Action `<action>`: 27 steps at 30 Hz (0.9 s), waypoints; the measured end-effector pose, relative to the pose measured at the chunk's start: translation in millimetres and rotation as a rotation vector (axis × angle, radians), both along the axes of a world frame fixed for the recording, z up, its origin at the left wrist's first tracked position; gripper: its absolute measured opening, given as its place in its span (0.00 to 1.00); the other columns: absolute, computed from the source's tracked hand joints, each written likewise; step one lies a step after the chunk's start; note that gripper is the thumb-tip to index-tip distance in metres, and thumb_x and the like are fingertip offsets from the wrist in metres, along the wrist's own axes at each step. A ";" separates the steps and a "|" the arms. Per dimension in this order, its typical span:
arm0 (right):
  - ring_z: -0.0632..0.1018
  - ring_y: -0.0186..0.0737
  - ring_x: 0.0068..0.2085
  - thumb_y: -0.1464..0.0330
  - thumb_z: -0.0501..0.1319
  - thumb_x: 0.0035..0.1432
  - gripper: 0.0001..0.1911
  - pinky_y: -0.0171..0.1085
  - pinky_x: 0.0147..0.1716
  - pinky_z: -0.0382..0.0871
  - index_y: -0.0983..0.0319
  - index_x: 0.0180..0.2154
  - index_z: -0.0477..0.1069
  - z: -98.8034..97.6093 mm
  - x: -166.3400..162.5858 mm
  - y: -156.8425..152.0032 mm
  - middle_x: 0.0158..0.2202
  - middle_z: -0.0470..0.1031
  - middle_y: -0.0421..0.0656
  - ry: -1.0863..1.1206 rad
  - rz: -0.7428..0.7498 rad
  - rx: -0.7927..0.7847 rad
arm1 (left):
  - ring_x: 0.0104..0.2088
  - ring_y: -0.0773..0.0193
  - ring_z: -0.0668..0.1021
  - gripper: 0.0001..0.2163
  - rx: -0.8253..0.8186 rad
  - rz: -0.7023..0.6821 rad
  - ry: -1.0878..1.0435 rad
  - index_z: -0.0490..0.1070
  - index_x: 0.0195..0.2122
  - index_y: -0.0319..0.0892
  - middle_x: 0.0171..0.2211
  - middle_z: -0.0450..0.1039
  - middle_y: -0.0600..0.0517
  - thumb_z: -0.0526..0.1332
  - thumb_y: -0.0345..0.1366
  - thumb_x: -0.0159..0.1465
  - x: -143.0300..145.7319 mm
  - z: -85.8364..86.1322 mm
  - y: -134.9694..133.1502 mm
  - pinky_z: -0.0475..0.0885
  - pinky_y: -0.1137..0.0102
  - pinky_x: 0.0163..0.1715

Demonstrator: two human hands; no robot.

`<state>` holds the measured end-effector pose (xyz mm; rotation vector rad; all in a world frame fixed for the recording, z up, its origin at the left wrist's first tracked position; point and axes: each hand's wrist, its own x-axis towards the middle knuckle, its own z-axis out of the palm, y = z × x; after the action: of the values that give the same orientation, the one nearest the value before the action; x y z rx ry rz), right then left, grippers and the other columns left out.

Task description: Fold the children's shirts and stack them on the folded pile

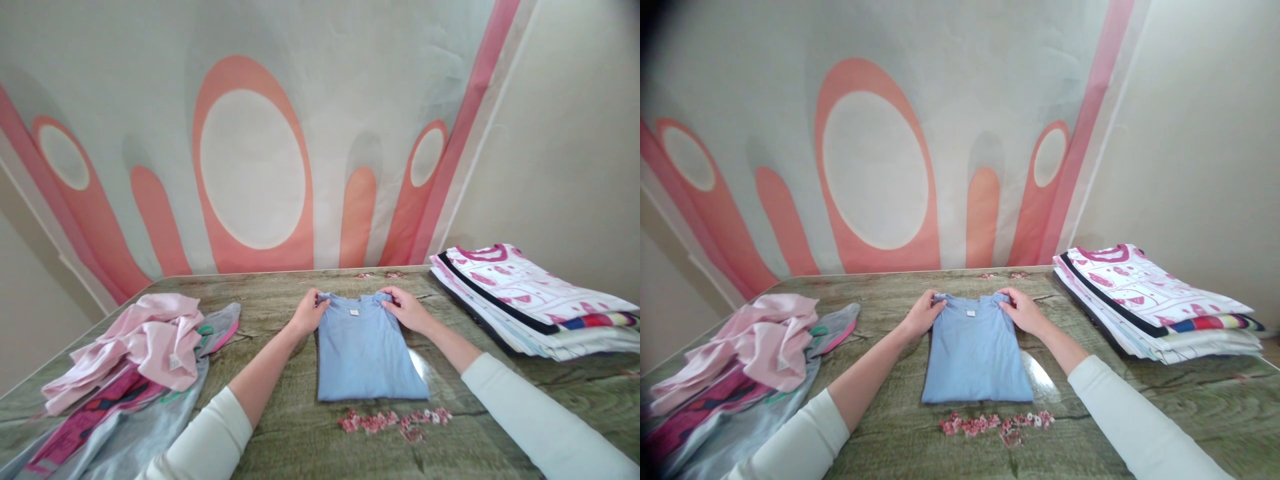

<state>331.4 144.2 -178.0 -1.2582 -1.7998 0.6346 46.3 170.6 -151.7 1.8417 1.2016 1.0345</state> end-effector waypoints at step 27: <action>0.75 0.46 0.43 0.61 0.60 0.51 0.16 0.43 0.46 0.66 0.60 0.41 0.74 19.1 0.7 -12.5 0.41 0.76 0.43 0.016 0.169 -0.144 | 0.53 0.60 0.69 0.25 0.272 -0.421 0.233 0.69 0.50 0.47 0.52 0.68 0.53 0.53 0.21 0.53 3.8 13.9 -37.9 0.60 0.64 0.56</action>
<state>332.0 131.7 -158.8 -1.1988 -1.8882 0.8796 50.2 132.7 -137.8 2.3523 0.7682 0.7875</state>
